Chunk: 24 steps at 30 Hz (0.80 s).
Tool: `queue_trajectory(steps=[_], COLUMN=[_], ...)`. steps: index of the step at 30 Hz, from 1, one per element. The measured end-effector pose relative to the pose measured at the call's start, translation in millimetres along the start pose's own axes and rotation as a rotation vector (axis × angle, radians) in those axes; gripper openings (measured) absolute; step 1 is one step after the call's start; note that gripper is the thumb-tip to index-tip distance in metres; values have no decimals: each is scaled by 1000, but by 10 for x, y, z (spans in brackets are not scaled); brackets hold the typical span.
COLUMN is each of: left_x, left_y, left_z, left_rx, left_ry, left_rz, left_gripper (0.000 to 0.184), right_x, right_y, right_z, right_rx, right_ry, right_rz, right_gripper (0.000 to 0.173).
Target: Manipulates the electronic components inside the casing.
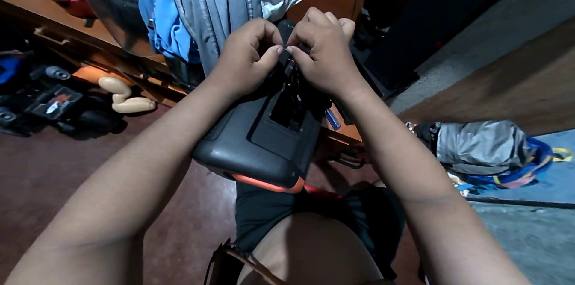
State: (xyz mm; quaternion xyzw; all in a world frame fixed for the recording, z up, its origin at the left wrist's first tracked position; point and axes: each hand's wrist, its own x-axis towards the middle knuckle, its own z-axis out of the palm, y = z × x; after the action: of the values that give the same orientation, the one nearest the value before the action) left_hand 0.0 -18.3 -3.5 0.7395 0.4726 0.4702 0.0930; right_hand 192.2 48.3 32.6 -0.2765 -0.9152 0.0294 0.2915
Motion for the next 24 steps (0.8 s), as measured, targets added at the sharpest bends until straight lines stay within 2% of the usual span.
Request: queue_trajectory(steps=[2, 5, 10, 16, 22, 24], left_x=[-4, -6, 17, -5, -9, 3], left_y=[-26, -54, 22, -4, -20, -12], left_z=[5, 11, 7, 11, -62, -33], left_rx=[-83, -110, 87, 138, 129, 114], left_ry=[8, -17, -46, 7, 65, 44], left_rz=[-9, -41, -64, -14, -219, -219], left_gripper=[16, 25, 22, 20, 21, 20], right_x=[4, 12, 2, -20, 7, 3], right_y=[-4, -6, 1, 14, 109, 110], right_z=[3, 2, -18, -1, -97, -108], right_rx=[-9, -7, 9, 8, -34, -28], right_ry=[3, 8, -21, -12, 31, 23], right_rz=[1, -2, 14, 22, 116, 106], right_gripper=[17, 16, 16, 17, 17, 18])
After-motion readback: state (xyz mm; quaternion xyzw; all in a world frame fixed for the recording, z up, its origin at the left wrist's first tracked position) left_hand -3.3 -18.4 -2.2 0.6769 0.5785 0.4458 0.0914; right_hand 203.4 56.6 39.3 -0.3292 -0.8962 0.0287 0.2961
